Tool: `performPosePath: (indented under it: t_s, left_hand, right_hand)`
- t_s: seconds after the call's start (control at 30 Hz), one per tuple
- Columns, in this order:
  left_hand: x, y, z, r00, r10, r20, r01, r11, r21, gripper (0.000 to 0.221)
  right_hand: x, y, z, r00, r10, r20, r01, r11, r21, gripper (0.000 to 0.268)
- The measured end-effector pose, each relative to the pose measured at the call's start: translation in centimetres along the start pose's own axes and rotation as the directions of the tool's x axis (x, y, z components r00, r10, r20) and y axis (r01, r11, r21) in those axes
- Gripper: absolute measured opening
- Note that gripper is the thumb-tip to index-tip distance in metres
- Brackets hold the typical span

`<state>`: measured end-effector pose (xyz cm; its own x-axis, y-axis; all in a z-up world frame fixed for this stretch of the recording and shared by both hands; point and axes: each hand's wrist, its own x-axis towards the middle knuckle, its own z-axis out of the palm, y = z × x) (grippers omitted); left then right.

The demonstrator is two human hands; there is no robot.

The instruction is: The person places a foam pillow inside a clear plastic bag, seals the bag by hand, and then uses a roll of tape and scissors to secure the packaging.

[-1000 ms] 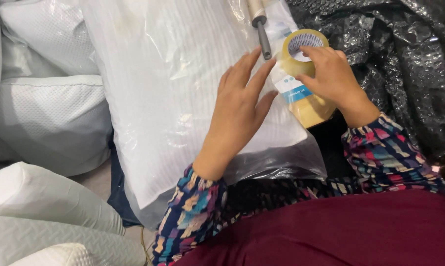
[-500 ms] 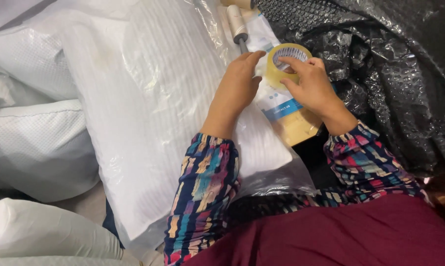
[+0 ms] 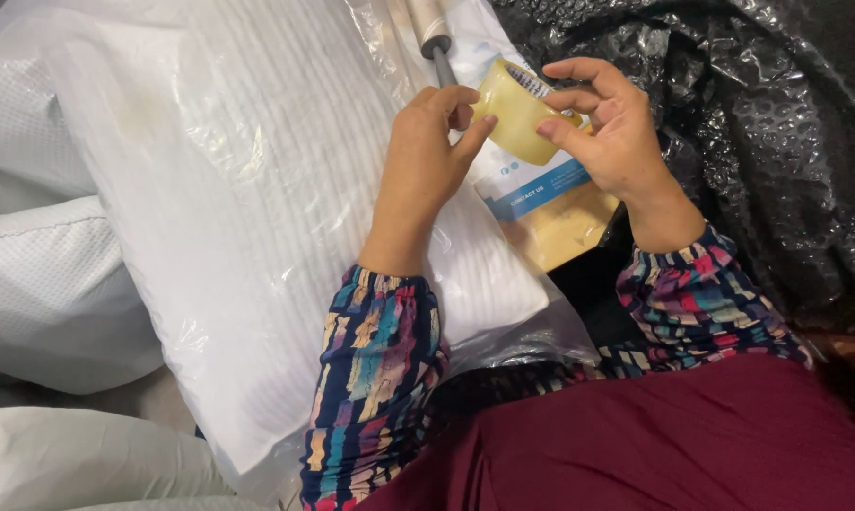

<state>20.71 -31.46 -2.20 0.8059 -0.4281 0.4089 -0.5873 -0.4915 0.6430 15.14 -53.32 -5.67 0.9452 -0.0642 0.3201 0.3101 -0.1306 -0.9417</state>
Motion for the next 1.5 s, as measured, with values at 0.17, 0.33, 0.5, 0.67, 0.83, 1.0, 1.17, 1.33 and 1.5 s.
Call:
performPosePath:
  t_s: [0.17,0.33,0.5,0.67,0.83,1.0,1.17,1.33,1.5]
  left_hand:
    - [0.2,0.8,-0.5,0.993,-0.096,-0.062,0.094,0.995,-0.036,0.005]
    - [0.3,-0.1,-0.6,0.996,-0.086,-0.035,0.087,0.995,0.040,0.008]
    - [0.5,-0.8,-0.6,0.994,-0.103,-0.037,0.106,0.991,0.084,0.008]
    - [0.3,-1.7,0.3,0.994,-0.099,-0.045,0.105,0.983,0.148,0.008]
    - [0.2,-0.7,-1.2,0.998,-0.059,-0.017,0.062,0.958,0.279,0.009]
    - [0.4,-1.1,-2.8,0.995,-0.082,0.048,0.062,0.943,0.328,0.006]
    - [0.4,1.9,-6.4,0.986,-0.136,0.094,0.111,0.966,0.233,0.012]
    - [0.5,1.3,-8.8,0.933,-0.322,0.158,0.310,0.946,0.098,0.017]
    - [-0.4,0.8,-9.6,0.924,-0.350,0.154,0.344,0.937,0.063,0.019]
  right_hand:
    - [0.3,-0.3,0.1,0.995,-0.076,0.063,0.078,0.997,-0.018,0.043]
    - [0.1,0.4,1.0,0.995,-0.091,0.046,0.094,0.992,-0.087,0.043]
    - [0.0,0.7,1.6,0.990,-0.129,0.054,0.137,0.972,-0.191,0.039]
    - [-1.1,1.8,2.0,0.894,-0.428,0.133,0.435,0.755,-0.491,0.042]
    - [-8.4,4.4,5.0,0.832,-0.483,0.275,0.544,0.606,-0.581,0.023]
    - [-11.2,-0.8,7.1,0.878,-0.287,0.383,0.417,0.852,-0.317,0.023]
    - [-11.7,-1.7,9.6,0.854,-0.267,0.446,0.350,0.930,-0.114,0.032]
    - [-12.3,-5.3,12.5,0.814,-0.412,0.409,0.491,0.864,-0.107,0.032]
    - [-12.3,-3.0,13.7,0.793,-0.453,0.407,0.507,0.862,-0.028,0.034]
